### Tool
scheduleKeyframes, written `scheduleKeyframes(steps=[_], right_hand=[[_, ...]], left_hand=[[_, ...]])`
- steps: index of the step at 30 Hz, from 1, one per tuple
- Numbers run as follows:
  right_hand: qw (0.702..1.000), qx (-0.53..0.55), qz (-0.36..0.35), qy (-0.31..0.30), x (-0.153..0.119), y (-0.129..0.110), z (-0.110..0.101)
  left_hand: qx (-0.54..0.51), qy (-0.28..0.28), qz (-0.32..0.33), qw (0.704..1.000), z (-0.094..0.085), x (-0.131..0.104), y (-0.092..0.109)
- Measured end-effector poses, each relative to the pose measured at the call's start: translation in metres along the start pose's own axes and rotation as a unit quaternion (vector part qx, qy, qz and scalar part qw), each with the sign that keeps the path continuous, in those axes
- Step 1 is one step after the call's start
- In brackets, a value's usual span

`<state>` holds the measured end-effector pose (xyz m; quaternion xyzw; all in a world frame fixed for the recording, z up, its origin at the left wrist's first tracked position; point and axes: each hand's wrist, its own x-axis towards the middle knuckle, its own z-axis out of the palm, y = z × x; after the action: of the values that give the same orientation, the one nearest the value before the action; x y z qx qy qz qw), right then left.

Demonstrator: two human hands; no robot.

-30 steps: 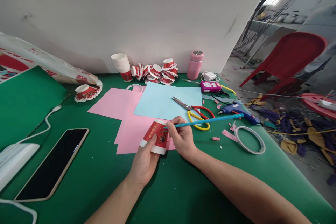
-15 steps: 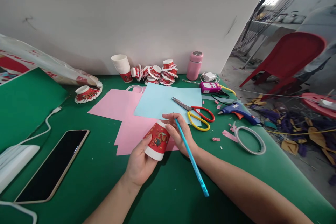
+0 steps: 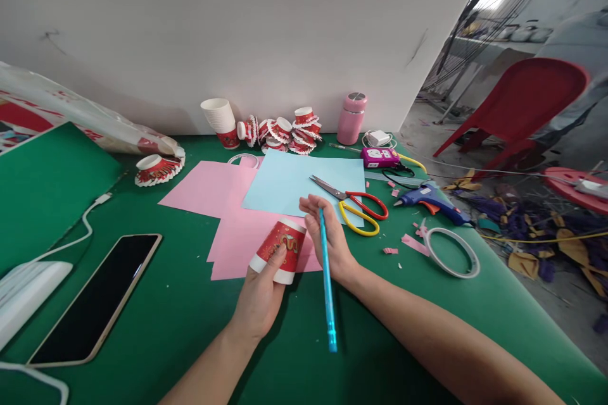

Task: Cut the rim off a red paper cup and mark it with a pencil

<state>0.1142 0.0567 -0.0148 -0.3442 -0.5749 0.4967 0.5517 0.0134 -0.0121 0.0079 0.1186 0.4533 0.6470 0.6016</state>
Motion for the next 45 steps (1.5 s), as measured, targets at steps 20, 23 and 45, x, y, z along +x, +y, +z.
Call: scheduleKeyframes(steps=[20, 23, 45], right_hand=[[0.998, -0.002, 0.002, -0.063, -0.006, -0.022, 0.005], [0.998, -0.029, -0.003, -0.064, -0.006, -0.020, 0.005], [0.995, -0.084, -0.001, -0.058, -0.009, -0.016, 0.007]], left_hand=[[0.046, -0.062, 0.028, 0.997, -0.004, 0.003, -0.008], [0.044, -0.064, 0.031, 0.996, -0.004, 0.003, -0.009], [0.073, -0.074, 0.025, 0.994, -0.008, 0.005, -0.013]])
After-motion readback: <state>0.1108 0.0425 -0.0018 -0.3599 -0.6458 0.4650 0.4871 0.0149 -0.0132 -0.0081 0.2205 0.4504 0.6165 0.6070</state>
